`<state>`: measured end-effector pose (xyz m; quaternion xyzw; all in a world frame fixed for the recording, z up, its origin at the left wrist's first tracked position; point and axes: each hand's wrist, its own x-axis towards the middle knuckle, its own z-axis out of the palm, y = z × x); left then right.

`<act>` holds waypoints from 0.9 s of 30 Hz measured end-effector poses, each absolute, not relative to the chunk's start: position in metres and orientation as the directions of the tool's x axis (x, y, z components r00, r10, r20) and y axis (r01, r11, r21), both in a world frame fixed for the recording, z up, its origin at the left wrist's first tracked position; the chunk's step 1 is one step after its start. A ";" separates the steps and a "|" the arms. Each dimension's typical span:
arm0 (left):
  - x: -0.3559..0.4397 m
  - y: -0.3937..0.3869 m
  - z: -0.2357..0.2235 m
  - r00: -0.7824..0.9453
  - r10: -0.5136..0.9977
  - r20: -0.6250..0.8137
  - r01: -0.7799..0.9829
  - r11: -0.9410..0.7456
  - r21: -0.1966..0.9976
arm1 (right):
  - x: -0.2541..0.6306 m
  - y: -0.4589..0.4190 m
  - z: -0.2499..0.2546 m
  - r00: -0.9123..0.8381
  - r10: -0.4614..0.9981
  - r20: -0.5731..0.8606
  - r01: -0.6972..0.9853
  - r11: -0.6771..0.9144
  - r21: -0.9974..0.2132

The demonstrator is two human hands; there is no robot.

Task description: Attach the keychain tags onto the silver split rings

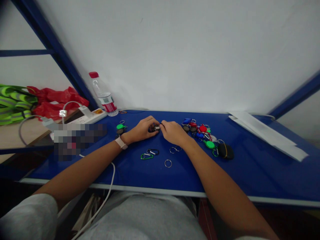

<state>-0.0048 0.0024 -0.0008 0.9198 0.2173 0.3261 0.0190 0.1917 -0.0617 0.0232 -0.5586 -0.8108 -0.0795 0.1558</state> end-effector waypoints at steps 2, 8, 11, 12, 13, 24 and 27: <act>-0.004 0.005 -0.003 0.684 0.409 0.604 0.382 -0.906 0.181 | 0.192 -0.062 0.023 -0.333 0.881 0.335 0.928 0.369 -0.046; -0.003 0.007 -0.007 0.675 0.403 0.618 0.347 -0.913 0.216 | 0.190 -0.062 0.022 -0.373 0.879 0.298 0.914 0.402 -0.043; -0.002 0.005 -0.008 0.672 0.400 0.623 0.332 -0.915 0.230 | 0.189 -0.061 0.021 -0.381 0.880 0.285 0.912 0.409 -0.043; -0.002 0.005 -0.008 0.673 0.396 0.625 0.328 -0.917 0.228 | 0.189 -0.061 0.020 -0.380 0.881 0.283 0.912 0.408 -0.044; -0.001 0.004 -0.007 0.675 0.391 0.625 0.325 -0.919 0.224 | 0.189 -0.061 0.020 -0.378 0.882 0.282 0.913 0.405 -0.045; -0.001 0.004 -0.006 0.691 0.372 0.620 0.320 -0.926 0.198 | 0.187 -0.063 0.022 -0.373 0.888 0.269 0.913 0.402 -0.062; 0.000 0.004 -0.006 0.698 0.369 0.614 0.320 -0.927 0.194 | 0.187 -0.063 0.022 -0.369 0.893 0.257 0.916 0.396 -0.062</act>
